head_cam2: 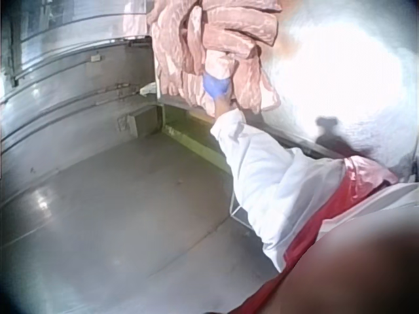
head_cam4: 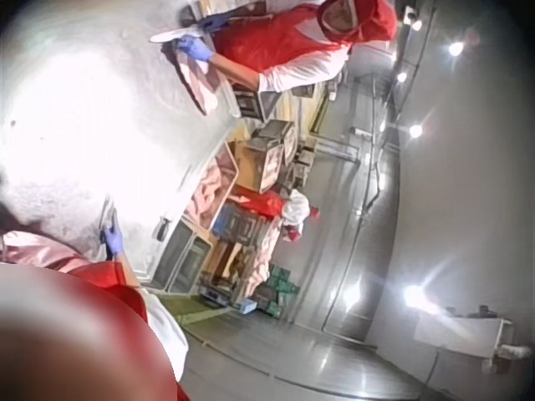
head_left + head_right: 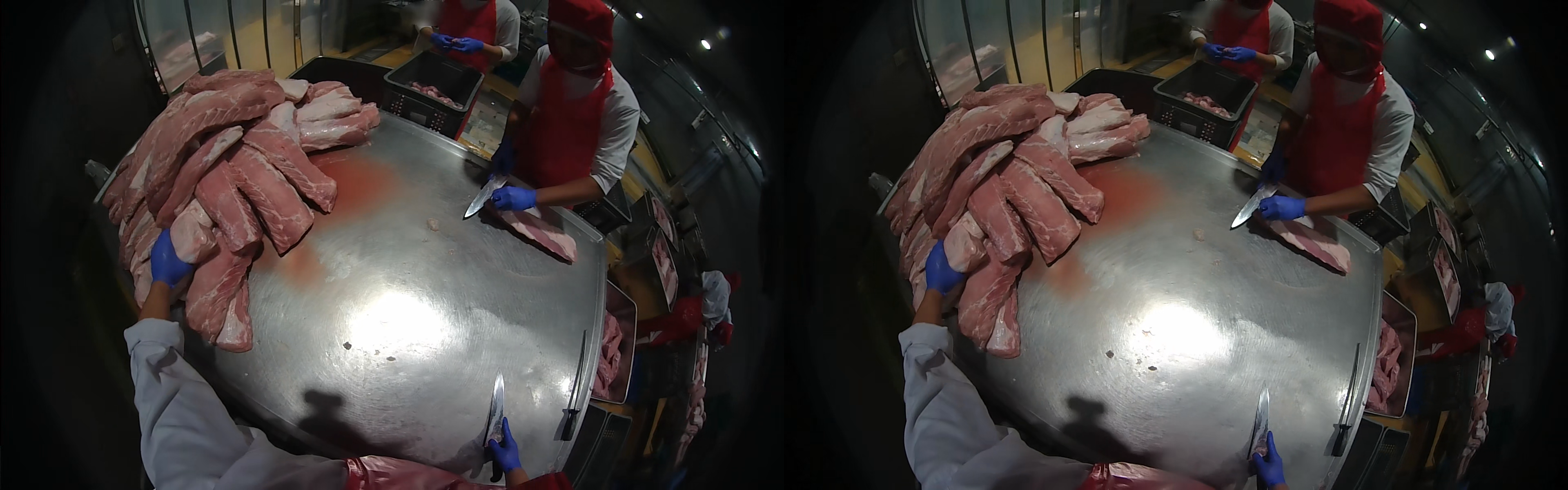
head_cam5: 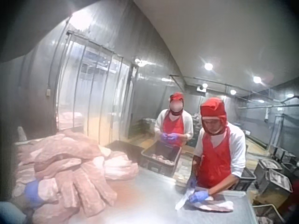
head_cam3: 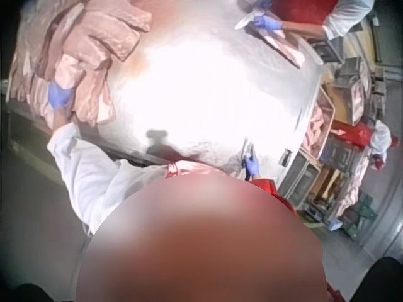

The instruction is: The person trims fat and connective tissue from large pork loins using a boning knife on a stainless steel table. They repeatedly lift and rotate the meat, remove trimmed pieces, and place finished loins into a nearby basket.

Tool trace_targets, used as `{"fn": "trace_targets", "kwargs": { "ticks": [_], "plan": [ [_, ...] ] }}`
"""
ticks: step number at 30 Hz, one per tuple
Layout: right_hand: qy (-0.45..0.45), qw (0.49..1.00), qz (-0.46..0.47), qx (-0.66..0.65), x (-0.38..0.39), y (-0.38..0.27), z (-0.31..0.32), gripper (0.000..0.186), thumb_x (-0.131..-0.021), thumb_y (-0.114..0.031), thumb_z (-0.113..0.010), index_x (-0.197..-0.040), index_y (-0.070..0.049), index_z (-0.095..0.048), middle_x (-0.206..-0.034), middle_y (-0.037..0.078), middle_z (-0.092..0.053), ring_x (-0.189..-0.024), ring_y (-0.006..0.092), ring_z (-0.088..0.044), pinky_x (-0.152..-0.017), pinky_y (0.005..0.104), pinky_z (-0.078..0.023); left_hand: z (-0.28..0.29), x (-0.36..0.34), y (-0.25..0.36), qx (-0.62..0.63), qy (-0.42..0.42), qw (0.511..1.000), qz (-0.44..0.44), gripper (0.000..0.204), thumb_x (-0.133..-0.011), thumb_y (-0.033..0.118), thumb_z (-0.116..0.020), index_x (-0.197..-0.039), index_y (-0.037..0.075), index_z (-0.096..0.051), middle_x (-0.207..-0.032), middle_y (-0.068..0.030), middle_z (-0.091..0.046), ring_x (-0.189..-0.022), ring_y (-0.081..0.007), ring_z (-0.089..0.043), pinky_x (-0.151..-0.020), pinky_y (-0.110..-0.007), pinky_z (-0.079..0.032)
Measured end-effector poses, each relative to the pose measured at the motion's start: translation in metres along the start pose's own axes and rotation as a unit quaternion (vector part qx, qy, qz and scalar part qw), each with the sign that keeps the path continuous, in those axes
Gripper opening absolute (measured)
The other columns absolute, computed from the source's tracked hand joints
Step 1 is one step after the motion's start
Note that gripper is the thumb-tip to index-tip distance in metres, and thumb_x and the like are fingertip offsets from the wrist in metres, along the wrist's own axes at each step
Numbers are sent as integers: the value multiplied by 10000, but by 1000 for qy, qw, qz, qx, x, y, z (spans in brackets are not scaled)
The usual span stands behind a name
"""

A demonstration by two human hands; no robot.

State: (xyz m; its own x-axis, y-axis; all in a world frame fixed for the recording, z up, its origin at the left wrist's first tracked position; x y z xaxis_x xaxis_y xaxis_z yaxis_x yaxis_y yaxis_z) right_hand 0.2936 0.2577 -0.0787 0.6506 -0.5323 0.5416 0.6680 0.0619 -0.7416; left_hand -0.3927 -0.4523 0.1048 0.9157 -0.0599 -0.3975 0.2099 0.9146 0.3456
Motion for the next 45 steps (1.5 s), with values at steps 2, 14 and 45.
{"fn": "trace_targets", "kwargs": {
  "ticks": [2, 14, 45],
  "plan": [
    [-4, 1000, -23, 13, 3, -1, 2, 868, -887, 25, -583, -1610, -142, -133, -1280, 138, -606, -930, 178, -635, -764, 299, -542, 7, 11, -26, 5, 13, 1000, 0, 717, -680, 437, -853, -1197, 13, -594, -1132, -205, -671, -1098, -364, -647, -908, -426, -510],
    [48, 995, -88, 5, 91, 40, 45, 889, -865, -6, -565, -1609, -259, -150, -897, 99, -674, -601, 131, -581, -492, 303, -486, 211, 80, 128, 206, 175, 961, -58, 1027, -566, 328, -927, -1408, 11, -432, -1340, -136, -544, -1246, -262, -542, -1073, -390, -419],
    [183, 972, 16, -148, 197, 165, 141, 821, -890, 2, -557, -1604, -216, -217, -765, 0, -581, -549, 74, -482, -501, 241, -435, -98, 565, 607, 136, -393, 428, -802, 460, -871, 170, -550, -1321, 75, -545, -1250, -137, -600, -1250, -277, -550, -1094, -413, -403]
  ]
}}
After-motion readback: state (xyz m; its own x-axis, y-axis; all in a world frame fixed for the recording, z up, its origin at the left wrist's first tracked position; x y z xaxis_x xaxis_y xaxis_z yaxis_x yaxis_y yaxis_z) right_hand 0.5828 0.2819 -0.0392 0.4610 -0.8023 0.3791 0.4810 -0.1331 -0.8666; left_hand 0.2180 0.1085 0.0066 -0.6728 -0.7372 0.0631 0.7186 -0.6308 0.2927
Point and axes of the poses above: each hand's wrist, its own x-axis away from the middle knuckle, its own z-axis out of the back of the hand, y = z × x, the point moved 8 cm from there along -x, towards the middle knuckle
